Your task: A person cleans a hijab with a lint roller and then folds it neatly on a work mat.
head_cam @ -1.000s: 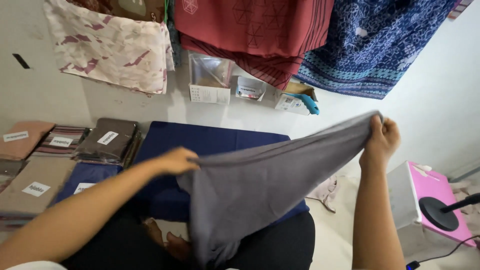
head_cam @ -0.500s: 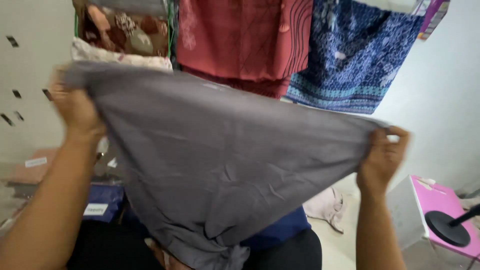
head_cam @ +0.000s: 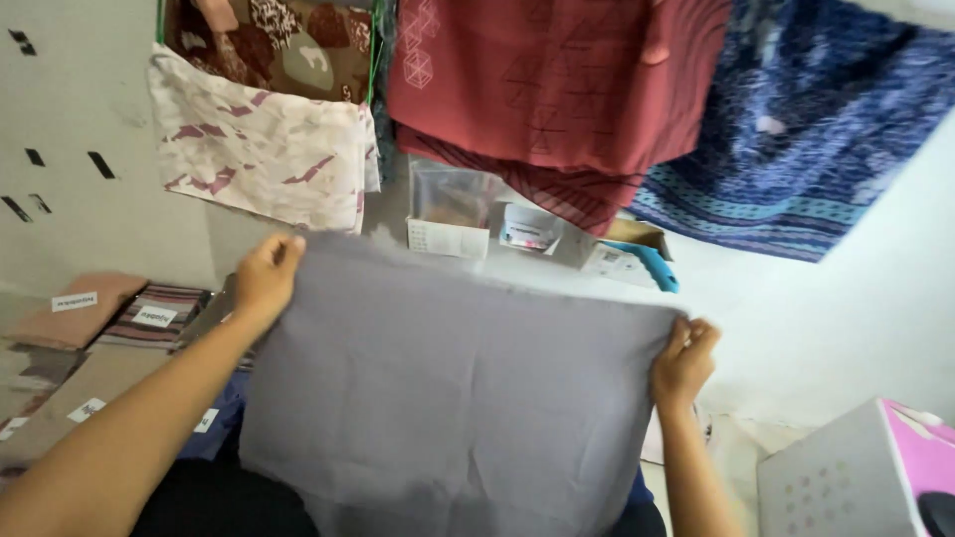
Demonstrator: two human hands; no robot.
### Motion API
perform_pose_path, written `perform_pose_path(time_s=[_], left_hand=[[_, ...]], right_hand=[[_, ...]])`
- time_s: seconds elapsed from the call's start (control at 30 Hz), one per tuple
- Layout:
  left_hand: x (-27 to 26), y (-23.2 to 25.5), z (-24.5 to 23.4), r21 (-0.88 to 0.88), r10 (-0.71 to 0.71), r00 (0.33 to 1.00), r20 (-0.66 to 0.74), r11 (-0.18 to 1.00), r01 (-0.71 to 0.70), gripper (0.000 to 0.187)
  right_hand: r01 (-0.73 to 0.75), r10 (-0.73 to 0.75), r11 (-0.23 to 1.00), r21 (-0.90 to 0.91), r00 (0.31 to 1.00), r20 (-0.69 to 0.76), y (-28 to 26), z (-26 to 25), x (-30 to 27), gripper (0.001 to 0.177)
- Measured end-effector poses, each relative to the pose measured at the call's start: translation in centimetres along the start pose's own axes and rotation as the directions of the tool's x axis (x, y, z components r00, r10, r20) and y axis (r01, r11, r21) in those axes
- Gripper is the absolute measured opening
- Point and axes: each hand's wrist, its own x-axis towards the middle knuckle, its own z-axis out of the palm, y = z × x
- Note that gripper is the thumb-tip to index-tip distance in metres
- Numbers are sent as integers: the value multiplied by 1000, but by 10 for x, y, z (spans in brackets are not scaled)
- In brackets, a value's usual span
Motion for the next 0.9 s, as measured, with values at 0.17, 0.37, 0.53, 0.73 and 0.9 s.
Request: perform_pose_path(time_s=[0.17,0.37,0.53,0.73,0.9], left_hand=[[11,-49,61,107,-155,984,90,984,145,33],[18,-128,130,322,-287,934,214,923,210,41],[13,-179,173,488,-496,821,282,811,322,31],[22,-127,153,426,-583,749,314,792,438,39],[28,-158,161,451,-590,764,260,774,444,24]], right_hand=[[-75,88,994,-79,980,181,36,72,-34,13],[-116,210,960,-254,899,383,83,146,-53,10],[-37,274,920,-391,773,572,102,170,-73,19],[-129,324,919,-372,786,527,101,169,-73,34],[-248,441,884,-398,728,526,82,160,-66,32]])
